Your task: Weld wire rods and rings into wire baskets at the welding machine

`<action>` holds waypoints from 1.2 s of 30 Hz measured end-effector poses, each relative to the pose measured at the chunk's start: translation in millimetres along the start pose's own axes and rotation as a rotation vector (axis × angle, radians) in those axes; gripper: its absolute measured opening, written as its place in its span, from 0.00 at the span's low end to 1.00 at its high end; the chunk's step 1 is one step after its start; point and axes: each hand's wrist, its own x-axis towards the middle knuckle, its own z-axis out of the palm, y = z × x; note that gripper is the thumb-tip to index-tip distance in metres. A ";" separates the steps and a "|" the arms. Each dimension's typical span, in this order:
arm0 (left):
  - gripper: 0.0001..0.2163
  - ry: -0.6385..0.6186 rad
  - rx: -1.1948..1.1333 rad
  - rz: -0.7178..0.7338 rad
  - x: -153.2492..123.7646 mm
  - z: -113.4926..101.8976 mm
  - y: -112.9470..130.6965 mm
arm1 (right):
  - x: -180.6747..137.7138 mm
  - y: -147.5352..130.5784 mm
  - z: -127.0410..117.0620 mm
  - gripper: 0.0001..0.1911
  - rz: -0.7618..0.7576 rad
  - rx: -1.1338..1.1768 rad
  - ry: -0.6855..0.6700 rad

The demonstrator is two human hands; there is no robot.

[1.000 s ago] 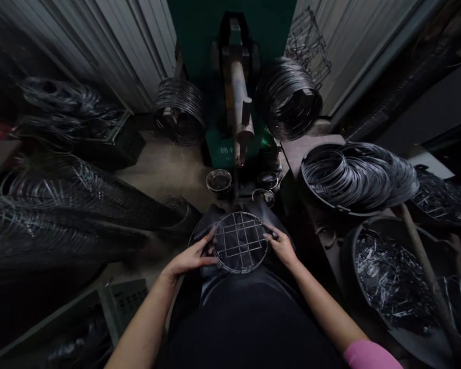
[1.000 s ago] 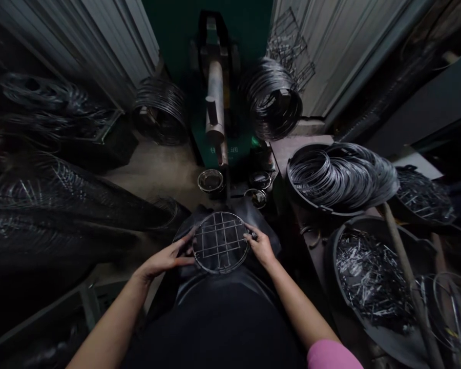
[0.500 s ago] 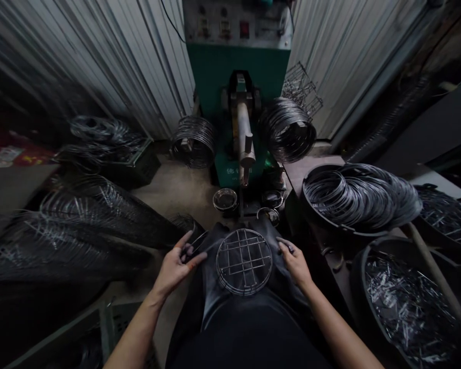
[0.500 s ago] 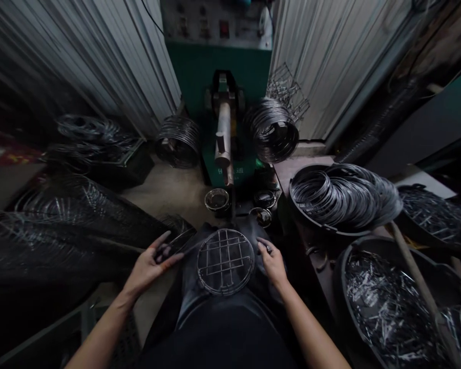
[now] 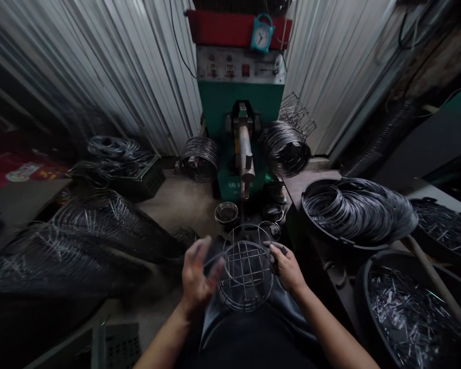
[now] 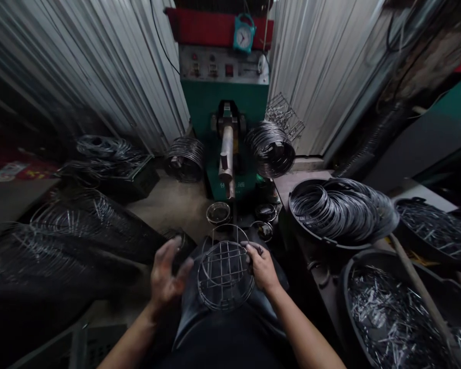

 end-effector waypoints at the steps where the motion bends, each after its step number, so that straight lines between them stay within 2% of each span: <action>1: 0.24 -0.065 -0.064 -0.248 5.4 -0.1 -6.1 | 0.1 1.2 0.1 0.21 0.005 0.013 0.004; 2: 0.26 -0.166 -0.136 -0.455 9.9 1.5 -11.9 | 0.4 2.0 0.9 0.21 0.013 0.021 0.007; 3: 0.27 -0.268 -0.207 -0.598 13.0 4.4 -17.2 | 1.0 2.3 2.0 0.21 0.025 0.029 0.009; 4: 0.29 -0.343 -0.263 -0.680 14.8 8.0 -21.7 | 1.7 2.3 3.2 0.21 0.039 0.038 0.009; 9: 0.34 -0.384 -0.379 -0.800 18.5 15.7 -29.3 | 2.1 -4.7 2.9 0.21 0.034 0.082 -0.043; 11: 0.36 -0.477 -0.547 -0.879 25.1 10.0 -24.5 | -1.8 -12.0 -0.2 0.20 -0.042 0.005 -0.093; 14: 0.37 -0.621 -0.861 -0.962 37.6 -3.3 -12.2 | -10.3 -25.9 -6.4 0.16 -0.329 -0.322 -0.228; 16: 0.34 -0.634 -0.939 -0.939 41.6 -10.6 -4.6 | -14.5 -33.0 -11.0 0.12 -0.605 -0.570 -0.341; 19: 0.26 -0.584 -0.808 -0.848 35.0 -13.2 -0.2 | -16.2 -35.4 -16.4 0.13 -0.941 -0.762 -0.372; 22: 0.26 -0.639 -0.695 -0.870 17.7 -6.4 -2.2 | -14.6 -32.4 -16.9 0.15 -1.097 -0.839 -0.270; 25: 0.28 -0.779 -0.692 -0.952 2.2 3.4 -3.1 | -12.5 -32.3 -12.4 0.15 -1.138 -0.890 -0.172; 27: 0.28 -0.819 -0.685 -0.965 -3.0 8.2 -1.3 | -11.9 -34.6 -8.8 0.15 -1.151 -0.882 -0.135; 32: 0.26 -0.801 -0.849 -1.046 -2.7 7.9 9.4 | -17.9 -43.0 -3.4 0.17 -1.149 -0.811 -0.110; 34: 0.25 -0.803 -0.967 -1.084 -1.1 3.3 13.2 | -21.0 -46.4 -2.0 0.18 -1.133 -0.771 -0.138; 36: 0.24 -0.765 -1.012 -1.097 0.8 -2.3 12.9 | -21.9 -49.3 -1.1 0.18 -1.056 -0.735 -0.187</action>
